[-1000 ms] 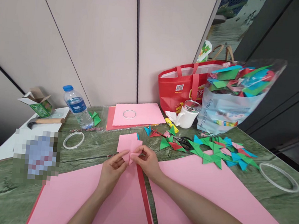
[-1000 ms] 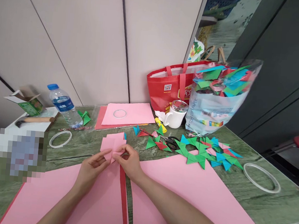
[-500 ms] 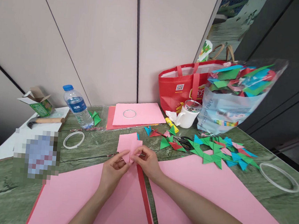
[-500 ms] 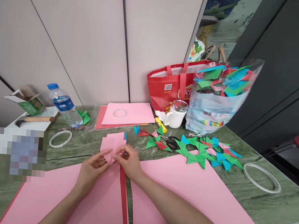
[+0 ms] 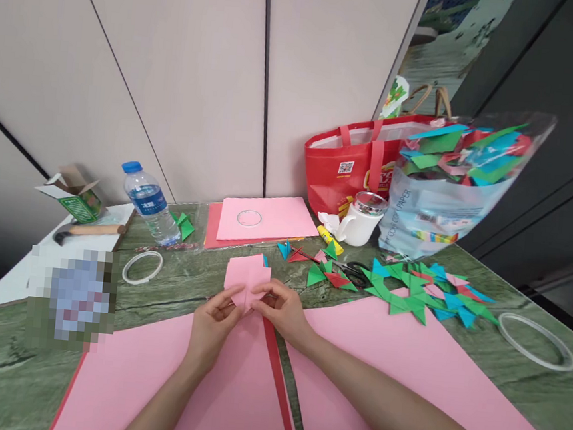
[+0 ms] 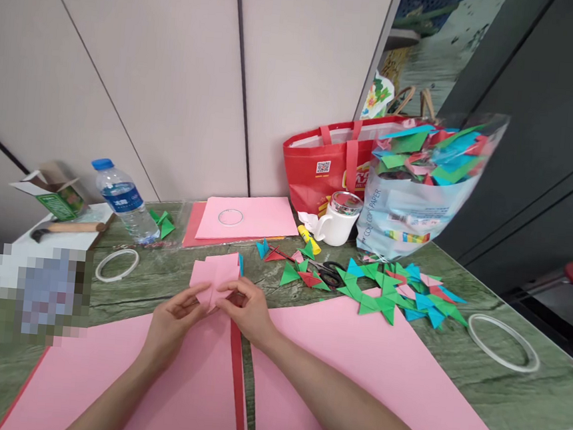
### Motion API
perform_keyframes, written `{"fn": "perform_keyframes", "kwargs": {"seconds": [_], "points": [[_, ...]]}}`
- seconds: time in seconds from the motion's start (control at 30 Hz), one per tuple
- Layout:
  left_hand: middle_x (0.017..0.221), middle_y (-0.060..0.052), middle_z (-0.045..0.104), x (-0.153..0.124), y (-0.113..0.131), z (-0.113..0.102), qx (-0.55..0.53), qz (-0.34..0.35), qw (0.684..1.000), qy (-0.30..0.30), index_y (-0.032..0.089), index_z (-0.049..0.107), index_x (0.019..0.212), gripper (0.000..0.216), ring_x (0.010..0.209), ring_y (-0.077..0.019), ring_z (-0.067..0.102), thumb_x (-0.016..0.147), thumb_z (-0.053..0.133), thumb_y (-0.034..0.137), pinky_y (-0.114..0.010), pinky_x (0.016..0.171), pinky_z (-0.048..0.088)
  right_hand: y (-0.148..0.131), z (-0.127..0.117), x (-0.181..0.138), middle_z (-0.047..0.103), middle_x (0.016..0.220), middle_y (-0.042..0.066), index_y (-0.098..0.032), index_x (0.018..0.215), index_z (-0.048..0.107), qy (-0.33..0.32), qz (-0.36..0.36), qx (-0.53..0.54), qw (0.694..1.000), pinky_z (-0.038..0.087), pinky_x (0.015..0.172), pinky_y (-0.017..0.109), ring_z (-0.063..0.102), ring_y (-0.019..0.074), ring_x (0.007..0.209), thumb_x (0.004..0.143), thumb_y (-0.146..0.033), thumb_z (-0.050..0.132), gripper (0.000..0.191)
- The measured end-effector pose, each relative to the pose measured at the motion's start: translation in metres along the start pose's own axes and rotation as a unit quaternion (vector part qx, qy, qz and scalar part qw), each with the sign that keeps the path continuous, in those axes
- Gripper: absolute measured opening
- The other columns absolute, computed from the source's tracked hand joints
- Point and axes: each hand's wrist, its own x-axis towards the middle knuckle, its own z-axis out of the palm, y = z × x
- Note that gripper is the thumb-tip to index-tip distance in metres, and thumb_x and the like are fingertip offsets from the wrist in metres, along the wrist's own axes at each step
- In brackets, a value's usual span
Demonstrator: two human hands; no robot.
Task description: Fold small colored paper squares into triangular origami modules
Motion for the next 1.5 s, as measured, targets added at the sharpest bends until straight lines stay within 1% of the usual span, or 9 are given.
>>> {"fn": "perform_keyframes", "kwargs": {"seconds": [0.17,0.37,0.6,0.77,0.93,0.97,1.13,1.33,1.5], "points": [[0.058,0.002,0.051,0.000,0.001,-0.001,0.016,-0.001,1.000,0.006,0.015,0.064,0.097,0.039,0.055,-0.0102,0.047,0.064,0.063,0.035,-0.025,0.058,0.044,0.000,-0.001,0.000,0.051,0.080,0.001,-0.019,0.080,0.062,-0.005,0.006,0.013,1.000,0.044,0.057,0.023,0.052,0.0101,0.061,0.064,-0.020,0.065,0.016],[0.052,0.007,0.039,0.001,-0.004,0.000,0.025,0.015,1.000,0.008,0.015,0.063,0.098,0.047,0.050,-0.0072,0.039,0.054,0.072,0.029,-0.019,0.047,0.034,0.002,-0.001,0.001,0.053,0.078,0.001,-0.019,0.080,0.063,-0.007,-0.008,-0.020,1.000,0.043,0.057,0.022,0.050,0.0108,0.063,0.064,-0.024,0.065,0.017],[0.053,0.006,0.043,0.001,-0.006,0.001,0.002,0.010,1.000,0.008,0.015,0.064,0.096,0.046,0.049,-0.0070,0.040,0.053,0.073,0.028,-0.019,0.047,0.034,0.002,-0.001,0.000,0.053,0.077,0.001,-0.020,0.080,0.063,-0.006,-0.008,-0.031,0.999,0.042,0.056,0.022,0.050,0.0113,0.063,0.065,-0.025,0.065,0.016],[0.052,0.003,0.052,-0.002,-0.001,0.002,0.027,0.012,0.999,0.017,0.014,0.068,0.082,0.031,0.052,-0.0095,0.048,0.054,0.072,0.026,-0.020,0.050,0.040,-0.001,-0.001,0.000,0.053,0.078,0.001,-0.020,0.079,0.064,-0.006,-0.005,-0.019,1.000,0.043,0.055,0.023,0.051,0.0117,0.063,0.064,-0.027,0.066,0.018],[0.073,-0.005,0.068,-0.002,0.002,0.004,0.044,0.022,0.999,0.019,0.015,0.070,0.075,0.023,0.066,-0.0169,0.059,0.055,0.071,0.026,-0.026,0.062,0.048,-0.005,0.000,0.001,0.057,0.076,0.002,-0.018,0.076,0.063,-0.003,-0.008,0.000,1.000,0.045,0.066,0.027,0.055,0.0146,0.073,0.068,-0.026,0.062,0.011],[0.076,-0.006,0.069,-0.003,0.003,0.004,0.043,0.023,0.999,0.021,0.015,0.070,0.075,0.023,0.069,-0.0180,0.060,0.055,0.071,0.026,-0.027,0.064,0.049,-0.005,0.000,0.001,0.058,0.077,0.002,-0.019,0.078,0.062,0.004,-0.002,0.016,1.000,0.045,0.068,0.027,0.055,0.0149,0.075,0.069,-0.026,0.062,0.012],[0.080,-0.006,0.070,-0.004,0.004,0.005,0.049,0.040,0.998,0.023,0.017,0.071,0.075,0.021,0.073,-0.0204,0.063,0.055,0.071,0.026,-0.029,0.068,0.051,0.000,0.002,0.002,0.056,0.075,-0.001,-0.021,0.089,0.049,0.020,0.038,0.103,0.994,0.047,0.061,0.025,0.055,0.0122,0.067,0.062,-0.026,0.067,0.033],[0.082,-0.006,0.070,-0.004,0.002,0.005,0.058,0.054,0.997,0.017,0.018,0.071,0.075,0.021,0.076,-0.0212,0.063,0.056,0.070,0.026,-0.029,0.070,0.051,-0.001,0.003,0.003,0.055,0.072,-0.003,-0.022,0.089,0.039,0.041,0.035,0.134,0.990,0.047,0.059,0.023,0.056,0.0116,0.065,0.057,-0.023,0.070,0.045],[0.081,-0.006,0.070,-0.003,0.002,0.005,0.064,0.052,0.996,0.022,0.017,0.071,0.074,0.021,0.075,-0.0216,0.063,0.056,0.070,0.028,-0.029,0.068,0.051,-0.001,0.002,0.004,0.055,0.066,-0.005,-0.024,0.107,0.034,0.056,0.049,0.131,0.989,0.047,0.056,0.024,0.056,0.0114,0.057,0.055,-0.021,0.072,0.065]]}}
